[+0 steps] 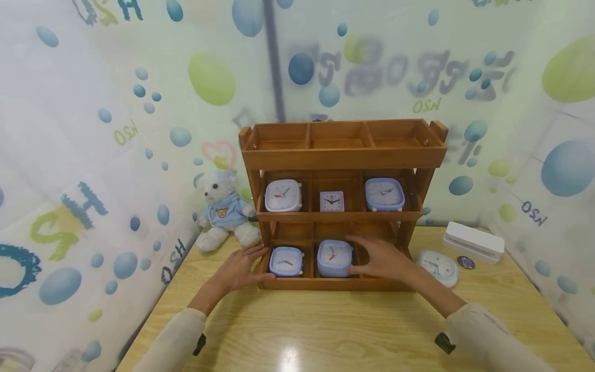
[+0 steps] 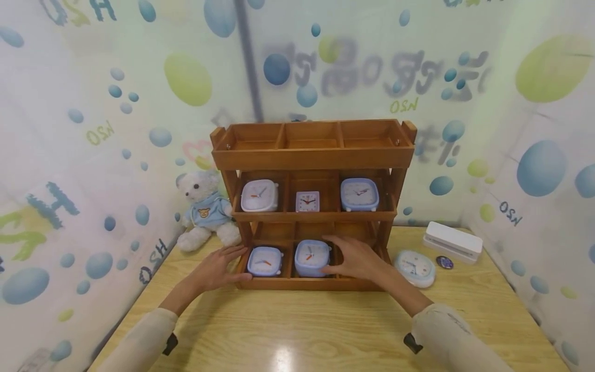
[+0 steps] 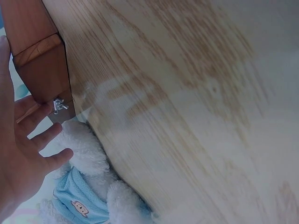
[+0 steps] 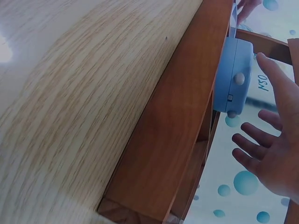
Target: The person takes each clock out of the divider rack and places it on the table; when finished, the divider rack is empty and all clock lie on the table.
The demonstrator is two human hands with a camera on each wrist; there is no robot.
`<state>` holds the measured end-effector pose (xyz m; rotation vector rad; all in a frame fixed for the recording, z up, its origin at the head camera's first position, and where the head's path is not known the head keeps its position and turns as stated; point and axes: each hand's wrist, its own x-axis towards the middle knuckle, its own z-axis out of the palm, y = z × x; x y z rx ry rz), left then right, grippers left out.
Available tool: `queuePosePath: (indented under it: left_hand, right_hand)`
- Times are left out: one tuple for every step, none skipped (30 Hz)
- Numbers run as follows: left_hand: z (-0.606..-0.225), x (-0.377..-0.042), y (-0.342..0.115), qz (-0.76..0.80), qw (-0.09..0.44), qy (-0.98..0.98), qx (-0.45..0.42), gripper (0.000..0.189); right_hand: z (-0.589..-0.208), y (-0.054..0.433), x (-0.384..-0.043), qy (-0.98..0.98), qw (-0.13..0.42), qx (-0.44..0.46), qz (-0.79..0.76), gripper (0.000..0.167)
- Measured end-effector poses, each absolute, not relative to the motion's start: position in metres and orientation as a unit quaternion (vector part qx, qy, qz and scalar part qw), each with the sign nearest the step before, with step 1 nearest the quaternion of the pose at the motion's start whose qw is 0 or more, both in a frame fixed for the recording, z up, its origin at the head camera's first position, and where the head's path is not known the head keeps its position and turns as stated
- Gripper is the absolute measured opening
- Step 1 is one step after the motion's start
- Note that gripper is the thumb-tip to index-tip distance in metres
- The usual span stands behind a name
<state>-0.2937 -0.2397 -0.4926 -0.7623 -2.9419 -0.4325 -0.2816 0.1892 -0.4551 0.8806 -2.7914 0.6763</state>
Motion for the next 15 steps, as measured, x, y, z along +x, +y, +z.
queuePosePath:
  left_hand:
    - [-0.492,-0.294,-0.239,-0.141,0.036,-0.958,-0.249,0.097]
    - [-0.492,-0.294,-0.239,-0.141,0.037,-0.958,-0.249,0.097]
    - [-0.492,-0.294,-0.239,-0.141,0.037,-0.957,-0.250,0.096]
    - [-0.492,-0.294,-0.239,-0.141,0.037,-0.957,-0.250,0.096]
    - [-0.491,-0.294,-0.239,-0.142,0.036,-0.957,-0.250,0.096]
    - [-0.491,-0.293,-0.239,-0.142,0.037,-0.957,-0.250,0.096]
    - [-0.491,-0.293,-0.239,-0.141,0.038,-0.957,-0.250,0.096]
    - [-0.491,-0.294,-0.239,-0.140,0.038,-0.957,-0.251,0.096]
    - [-0.491,-0.293,-0.239,-0.140,0.039,-0.957,-0.251,0.096]
    - [-0.491,-0.293,-0.239,-0.139,0.040,-0.957,-0.252,0.096]
    - [-0.491,-0.293,-0.239,-0.138,0.041,-0.957,-0.253,0.096]
    - [-0.491,-0.293,-0.239,-0.137,0.042,-0.957,-0.254,0.095]
    - [-0.491,-0.293,-0.239,-0.137,0.043,-0.956,-0.254,0.095]
    - [-0.491,-0.293,-0.239,-0.138,0.043,-0.956,-0.255,0.095]
    - [-0.490,-0.293,-0.239,-0.137,0.042,-0.956,-0.255,0.095]
  right_hand:
    - [-0.456,0.187,-0.283,-0.926,0.068,0.294,0.225,0.091]
    - [-0.457,0.186,-0.285,-0.925,0.066,0.298,0.225,0.092]
    - [-0.458,0.184,-0.286,-0.925,0.065,0.299,0.224,0.093]
    - [-0.459,0.182,-0.288,-0.925,0.062,0.301,0.225,0.094]
    - [-0.460,0.180,-0.290,-0.924,0.061,0.303,0.224,0.095]
    - [-0.461,0.177,-0.291,-0.923,0.060,0.305,0.226,0.095]
    - [-0.462,0.175,-0.292,-0.923,0.059,0.306,0.225,0.096]
    - [-0.463,0.173,-0.293,-0.923,0.057,0.306,0.228,0.096]
    - [-0.463,0.171,-0.294,-0.922,0.056,0.306,0.229,0.096]
    - [-0.464,0.169,-0.295,-0.921,0.054,0.308,0.231,0.096]
    - [-0.465,0.167,-0.297,-0.920,0.053,0.310,0.233,0.096]
    - [-0.466,0.165,-0.297,-0.920,0.051,0.311,0.234,0.096]
    - [-0.467,0.163,-0.298,-0.920,0.050,0.312,0.234,0.096]
    - [-0.468,0.162,-0.299,-0.919,0.048,0.314,0.233,0.096]
    - [-0.469,0.160,-0.300,-0.919,0.047,0.316,0.231,0.097]
